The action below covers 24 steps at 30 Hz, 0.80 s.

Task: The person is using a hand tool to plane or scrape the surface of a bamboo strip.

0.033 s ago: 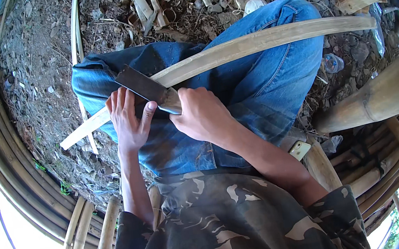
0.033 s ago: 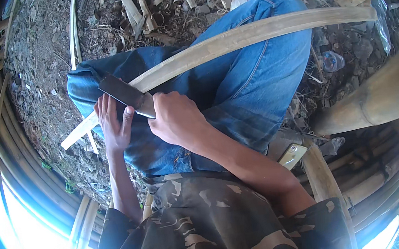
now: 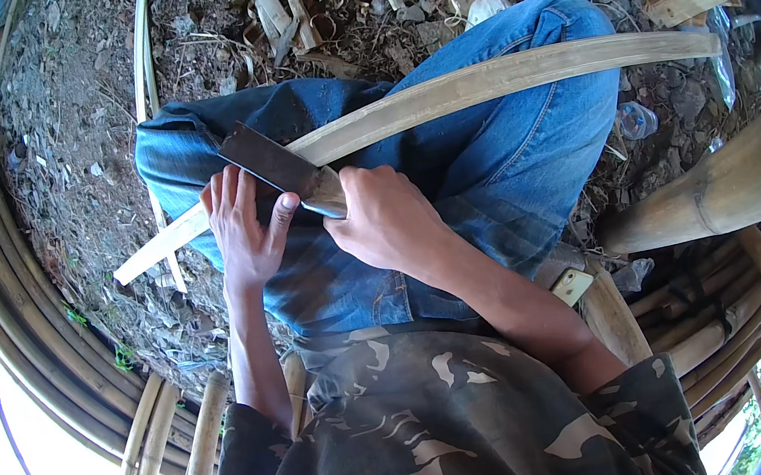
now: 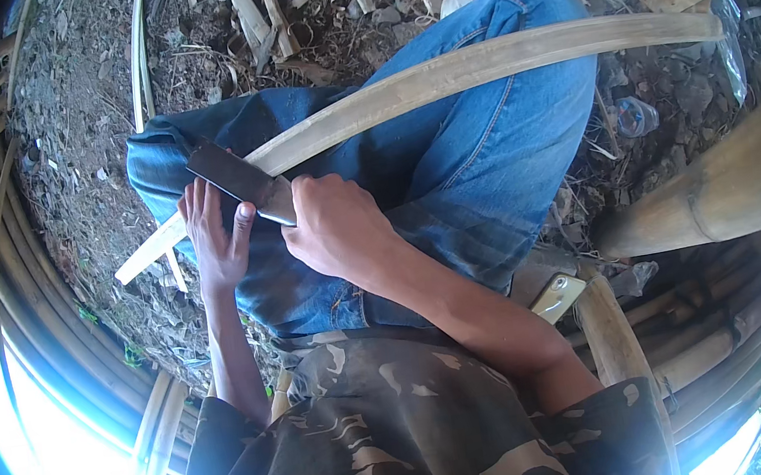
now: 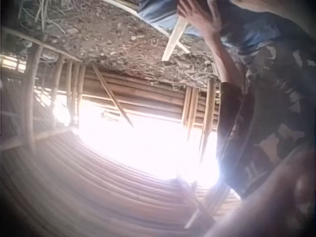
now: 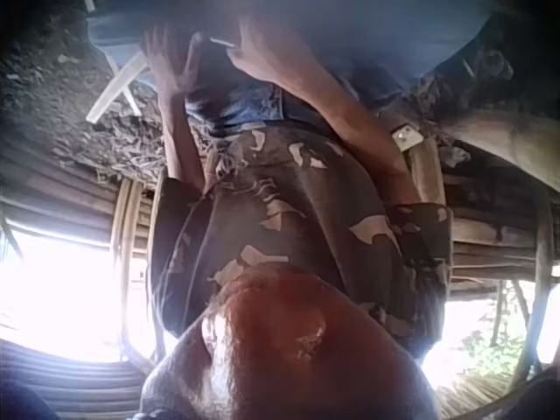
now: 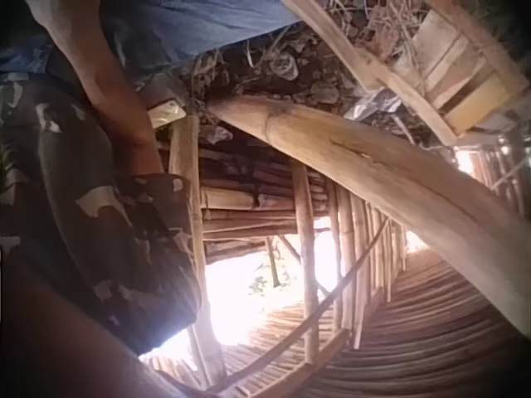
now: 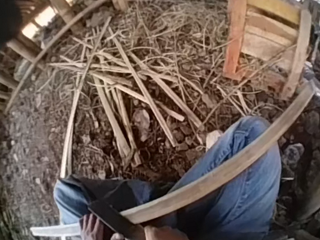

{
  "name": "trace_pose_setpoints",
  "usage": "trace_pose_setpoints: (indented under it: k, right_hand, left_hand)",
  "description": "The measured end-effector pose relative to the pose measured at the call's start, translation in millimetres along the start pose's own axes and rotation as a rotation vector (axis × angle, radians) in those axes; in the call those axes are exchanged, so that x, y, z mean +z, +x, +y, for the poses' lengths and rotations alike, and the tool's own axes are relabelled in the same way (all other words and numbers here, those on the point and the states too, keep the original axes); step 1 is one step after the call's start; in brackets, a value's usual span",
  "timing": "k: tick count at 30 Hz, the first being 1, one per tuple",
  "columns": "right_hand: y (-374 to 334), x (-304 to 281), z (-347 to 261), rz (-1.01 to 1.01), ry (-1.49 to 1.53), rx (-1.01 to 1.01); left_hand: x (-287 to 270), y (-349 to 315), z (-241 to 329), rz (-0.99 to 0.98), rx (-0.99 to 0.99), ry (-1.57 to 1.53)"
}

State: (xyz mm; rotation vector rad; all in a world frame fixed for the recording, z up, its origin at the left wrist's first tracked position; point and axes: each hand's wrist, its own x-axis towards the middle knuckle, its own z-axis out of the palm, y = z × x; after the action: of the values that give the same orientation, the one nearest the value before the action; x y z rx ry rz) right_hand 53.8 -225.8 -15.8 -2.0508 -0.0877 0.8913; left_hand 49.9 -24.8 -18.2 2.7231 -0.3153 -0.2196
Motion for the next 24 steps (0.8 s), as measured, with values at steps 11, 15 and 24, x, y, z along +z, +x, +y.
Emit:
trace_pose_setpoints:
  k: [11, 15, 24]
  right_hand:
    - [-2.4, -4.7, 2.3, -0.015, 0.044, 0.021]
    - [-5.2, -6.7, 8.8, 0.044, 0.066, 0.034]
    - [-10.6, -11.9, 10.1, 0.064, 0.061, 0.064]
  left_hand:
    - [4.8, 1.3, -2.9, 0.029, 0.019, 0.021]
    - [8.1, 2.2, -2.4, -0.001, -0.01, -0.035]
    - [7.2, 1.3, -0.5, 0.041, 0.011, -0.007]
